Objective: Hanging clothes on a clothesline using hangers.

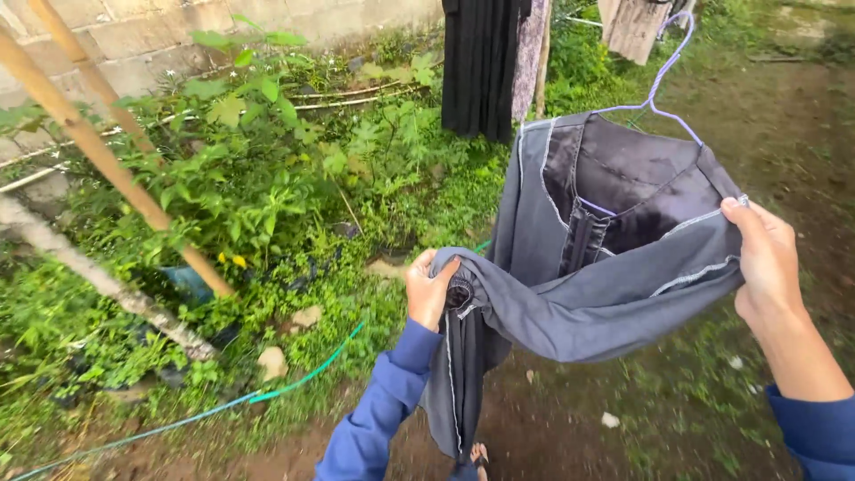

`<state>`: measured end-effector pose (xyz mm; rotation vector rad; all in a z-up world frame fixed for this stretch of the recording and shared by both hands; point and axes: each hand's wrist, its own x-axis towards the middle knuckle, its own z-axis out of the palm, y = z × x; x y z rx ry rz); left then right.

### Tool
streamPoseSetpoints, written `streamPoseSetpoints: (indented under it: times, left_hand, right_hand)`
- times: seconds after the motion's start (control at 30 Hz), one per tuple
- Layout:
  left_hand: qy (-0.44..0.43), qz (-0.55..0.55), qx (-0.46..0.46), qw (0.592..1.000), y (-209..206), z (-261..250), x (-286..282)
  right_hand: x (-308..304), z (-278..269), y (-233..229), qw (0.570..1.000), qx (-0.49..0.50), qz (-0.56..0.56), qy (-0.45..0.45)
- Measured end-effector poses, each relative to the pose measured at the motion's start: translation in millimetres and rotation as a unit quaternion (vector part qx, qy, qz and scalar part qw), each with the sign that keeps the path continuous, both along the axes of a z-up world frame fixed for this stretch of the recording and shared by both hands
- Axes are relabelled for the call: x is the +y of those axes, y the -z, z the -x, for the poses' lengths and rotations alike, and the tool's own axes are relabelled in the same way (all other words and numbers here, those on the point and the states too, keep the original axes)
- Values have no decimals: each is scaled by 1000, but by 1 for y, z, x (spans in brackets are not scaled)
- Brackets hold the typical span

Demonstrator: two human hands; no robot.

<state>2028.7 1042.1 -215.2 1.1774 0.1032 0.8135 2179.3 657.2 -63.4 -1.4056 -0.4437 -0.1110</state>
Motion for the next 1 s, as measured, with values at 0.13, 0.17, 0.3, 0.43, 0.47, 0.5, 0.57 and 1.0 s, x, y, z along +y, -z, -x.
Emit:
streamPoseSetpoints:
  times: [0.13,0.17,0.3,0.43,0.47,0.5,0.57,1.0]
  left_hand:
    - [-10,2,-1,1000,-6,-64,32]
    - [-5,-9,3,1000,-5,-83,41]
    - [23,-18,-16,999,-4,-166,75]
    - [1,-26,9,1000,-13,-224,94]
    - [2,-25,3,1000,-13,-240,100]
    - [2,-24,-3,1000,-14,-255,105]
    - [1,-13,-4,1000,-8,-284,118]
    - [-56,-17,15,998,-12,-485,182]
  right_hand:
    - [52,-58,-19,999,35,-8,-6]
    - [59,-88,-8,1000,10,0,-4]
    - [100,-167,-7,1000,-17,12,-2]
    - [140,-205,-24,1000,-7,-12,-28]
    - [149,-219,-27,999,-8,-16,-33]
    - [157,-233,-29,999,-9,-19,-38]
    - [173,-263,-31,999,-15,-20,-40]
    - [279,-497,-57,996,0,-5,-88]
